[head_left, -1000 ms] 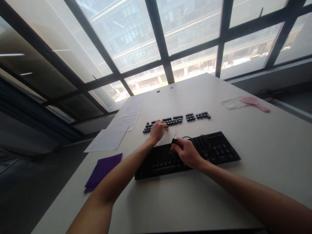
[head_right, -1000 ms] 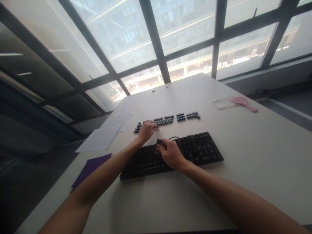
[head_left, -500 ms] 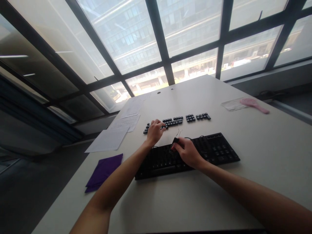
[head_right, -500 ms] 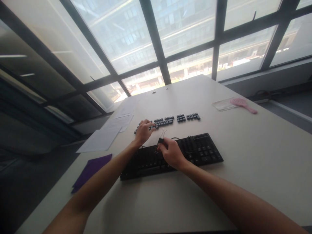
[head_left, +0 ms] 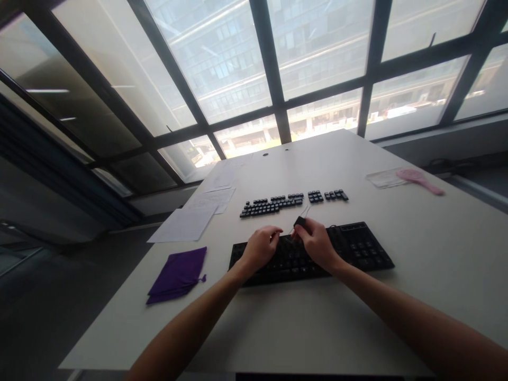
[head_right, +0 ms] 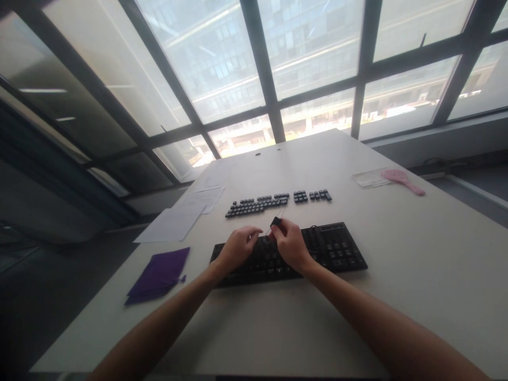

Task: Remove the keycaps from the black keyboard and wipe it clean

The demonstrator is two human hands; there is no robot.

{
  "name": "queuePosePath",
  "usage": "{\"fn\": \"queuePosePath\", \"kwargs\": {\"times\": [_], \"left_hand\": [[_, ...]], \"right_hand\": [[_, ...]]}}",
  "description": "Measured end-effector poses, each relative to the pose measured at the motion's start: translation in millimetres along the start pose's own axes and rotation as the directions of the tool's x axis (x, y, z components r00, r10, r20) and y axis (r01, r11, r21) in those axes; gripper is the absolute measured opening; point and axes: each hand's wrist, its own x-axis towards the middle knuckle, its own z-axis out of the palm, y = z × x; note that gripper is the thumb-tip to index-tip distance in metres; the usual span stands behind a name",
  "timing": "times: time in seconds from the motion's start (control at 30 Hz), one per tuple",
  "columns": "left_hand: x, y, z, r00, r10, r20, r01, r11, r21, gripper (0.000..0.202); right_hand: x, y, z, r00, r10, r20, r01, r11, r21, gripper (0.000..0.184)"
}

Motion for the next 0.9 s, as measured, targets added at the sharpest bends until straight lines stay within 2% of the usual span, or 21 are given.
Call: {"fn": "queuePosePath", "kwargs": {"times": [0.1, 0.2, 0.3, 0.4, 0.5, 0.57, 0.63, 0.67, 0.8, 0.9], "left_hand": [[-23.7, 12.7, 8.1, 1.000, 0.020, -0.015, -0.022, 0.995, -0.102, 0.026], [-36.9, 13.5, 18.2, 0.999, 0.013, -0.029, -0.016, 0.995, -0.098, 0.024], [-39.3, 10.4, 23.3, 0.999, 0.008, -0.041, -0.011, 0.998, -0.065, 0.021], [-38.5, 11.4, 20.7, 0.999, 0.021, -0.041, -0.024, 0.997, -0.072, 0.020], [-39.7, 16.4, 14.1, 0.996, 0.080, -0.033, -0.084, 0.990, -0.112, 0.017], [-41.1, 19.2, 10.5, 0.992, 0.123, -0.003, -0.123, 0.984, -0.128, 0.017], [-41.3, 19.8, 9.7, 0.990, 0.138, 0.034, -0.132, 0.982, -0.138, 0.014], [-40.7, 19.2, 10.4, 0.990, 0.131, 0.045, -0.124, 0.982, -0.142, 0.013], [-36.1, 15.0, 17.2, 0.996, 0.075, 0.038, -0.067, 0.982, -0.176, 0.007], [-33.7, 15.2, 19.4, 0.998, 0.064, 0.004, -0.061, 0.971, -0.233, 0.008]], "right_hand": [[0.9, -0.6, -4.9, 0.984, -0.052, 0.171, 0.079, 0.985, -0.156, 0.018], [-0.5, 0.1, -5.3, 0.954, -0.054, 0.293, 0.132, 0.959, -0.252, 0.017], [-4.3, -1.4, -3.4, 0.932, -0.071, 0.356, 0.194, 0.926, -0.323, 0.017], [-10.7, -3.4, -3.3, 0.888, -0.129, 0.441, 0.319, 0.864, -0.390, 0.016], [-19.0, -1.2, -5.5, 0.841, -0.224, 0.492, 0.455, 0.785, -0.420, 0.016], [-23.6, 2.2, -7.1, 0.822, -0.265, 0.504, 0.500, 0.758, -0.418, 0.016], [-25.9, 5.4, -7.9, 0.830, -0.266, 0.490, 0.484, 0.780, -0.397, 0.016], [-25.8, 6.4, -8.0, 0.849, -0.250, 0.466, 0.448, 0.809, -0.381, 0.017], [-19.4, 7.6, -8.0, 0.939, -0.110, 0.327, 0.216, 0.927, -0.308, 0.019], [-14.5, 7.2, -8.8, 0.969, -0.058, 0.241, 0.121, 0.959, -0.257, 0.018]]}}
